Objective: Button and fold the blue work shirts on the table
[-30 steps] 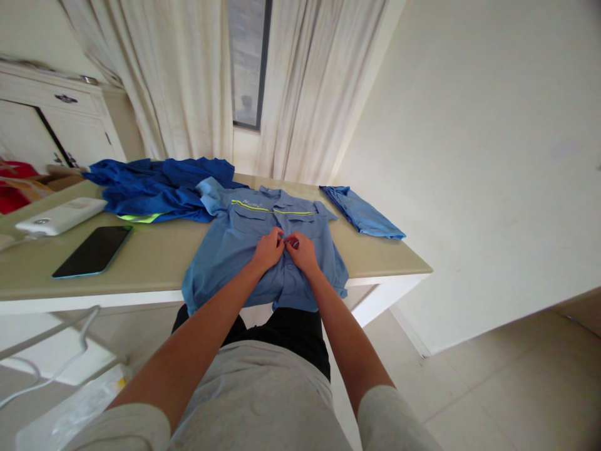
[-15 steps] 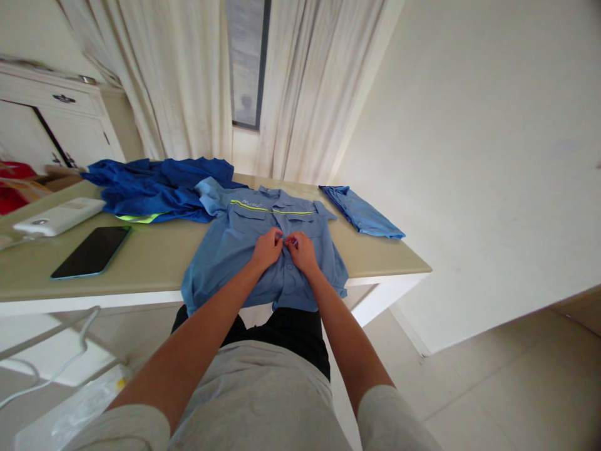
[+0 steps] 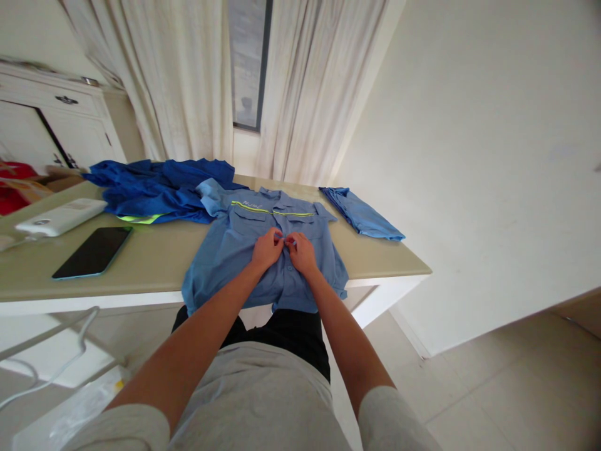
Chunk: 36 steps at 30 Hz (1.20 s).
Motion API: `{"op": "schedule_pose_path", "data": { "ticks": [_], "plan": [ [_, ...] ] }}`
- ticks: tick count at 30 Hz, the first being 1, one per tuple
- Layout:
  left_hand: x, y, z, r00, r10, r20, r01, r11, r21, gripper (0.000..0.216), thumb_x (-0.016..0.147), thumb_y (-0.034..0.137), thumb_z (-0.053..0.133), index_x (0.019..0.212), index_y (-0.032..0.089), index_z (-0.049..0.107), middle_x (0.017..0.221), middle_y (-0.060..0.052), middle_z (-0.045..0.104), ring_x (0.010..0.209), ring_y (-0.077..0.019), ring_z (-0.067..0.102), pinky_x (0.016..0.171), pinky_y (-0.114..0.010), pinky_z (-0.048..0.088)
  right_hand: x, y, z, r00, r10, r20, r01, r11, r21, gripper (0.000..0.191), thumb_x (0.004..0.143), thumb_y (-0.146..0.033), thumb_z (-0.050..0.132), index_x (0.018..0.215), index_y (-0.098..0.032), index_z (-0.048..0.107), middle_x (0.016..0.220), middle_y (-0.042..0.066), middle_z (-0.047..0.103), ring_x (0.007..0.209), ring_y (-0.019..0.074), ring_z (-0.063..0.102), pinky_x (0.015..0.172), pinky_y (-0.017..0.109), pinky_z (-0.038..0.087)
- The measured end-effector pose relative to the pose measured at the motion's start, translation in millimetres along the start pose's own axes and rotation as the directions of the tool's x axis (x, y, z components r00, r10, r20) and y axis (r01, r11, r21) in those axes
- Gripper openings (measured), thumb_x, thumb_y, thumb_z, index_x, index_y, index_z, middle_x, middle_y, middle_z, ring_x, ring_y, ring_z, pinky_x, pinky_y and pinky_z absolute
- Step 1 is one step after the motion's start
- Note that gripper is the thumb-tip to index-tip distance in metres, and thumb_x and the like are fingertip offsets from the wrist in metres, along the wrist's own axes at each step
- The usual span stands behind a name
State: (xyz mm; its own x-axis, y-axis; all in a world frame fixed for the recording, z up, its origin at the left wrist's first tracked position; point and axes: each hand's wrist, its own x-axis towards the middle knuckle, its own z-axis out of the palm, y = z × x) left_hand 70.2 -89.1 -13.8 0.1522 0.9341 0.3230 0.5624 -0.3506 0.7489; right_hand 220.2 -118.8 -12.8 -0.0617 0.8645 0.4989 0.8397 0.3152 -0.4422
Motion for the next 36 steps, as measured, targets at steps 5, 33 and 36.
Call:
{"op": "schedule_pose_path", "data": {
  "ticks": [5, 33, 36],
  "plan": [
    [1.2, -2.1, -0.1, 1.000, 0.009, 0.011, -0.009, 1.000, -0.020, 0.019, 0.095, 0.019, 0.063, 0.114, 0.021, 0.064, 0.095, -0.005, 0.078, 0.089, -0.0209, 0.073, 0.086, -0.033, 0.053, 0.1, -1.1, -0.8, 1.000, -0.016, 0.013, 0.016, 1.000, -0.007, 0.013, 0.096, -0.018, 0.057, 0.099, -0.024, 0.069, 0.103, 0.006, 0.069, 0.092, 0.0205, 0.064, 0.085, 0.030, 0.049],
    [-8.2, 7.0, -3.3, 0.986, 0.159, 0.059, -0.169, 0.952, 0.257, 0.022, 0.096, 0.020, 0.059, 0.114, 0.021, 0.071, 0.109, -0.011, 0.076, 0.110, -0.0286, 0.068, 0.099, -0.040, 0.053, 6.5, 11.6, 3.8, 0.997, 0.068, -0.020, -0.063, 0.980, 0.190, 0.016, 0.095, -0.023, 0.066, 0.100, -0.021, 0.081, 0.100, 0.005, 0.079, 0.078, 0.0160, 0.069, 0.080, 0.029, 0.054],
    [-8.4, 9.7, -3.9, 0.991, 0.114, 0.075, -0.131, 0.949, 0.287, 0.019, 0.098, 0.026, 0.059, 0.110, 0.021, 0.072, 0.108, -0.011, 0.077, 0.108, -0.0286, 0.070, 0.096, -0.039, 0.053, 6.3, 10.7, 3.6, 0.996, 0.088, -0.026, -0.082, 0.981, 0.178, 0.016, 0.096, -0.022, 0.065, 0.098, -0.021, 0.080, 0.099, 0.005, 0.079, 0.081, 0.0169, 0.069, 0.083, 0.029, 0.054]
  ]
}}
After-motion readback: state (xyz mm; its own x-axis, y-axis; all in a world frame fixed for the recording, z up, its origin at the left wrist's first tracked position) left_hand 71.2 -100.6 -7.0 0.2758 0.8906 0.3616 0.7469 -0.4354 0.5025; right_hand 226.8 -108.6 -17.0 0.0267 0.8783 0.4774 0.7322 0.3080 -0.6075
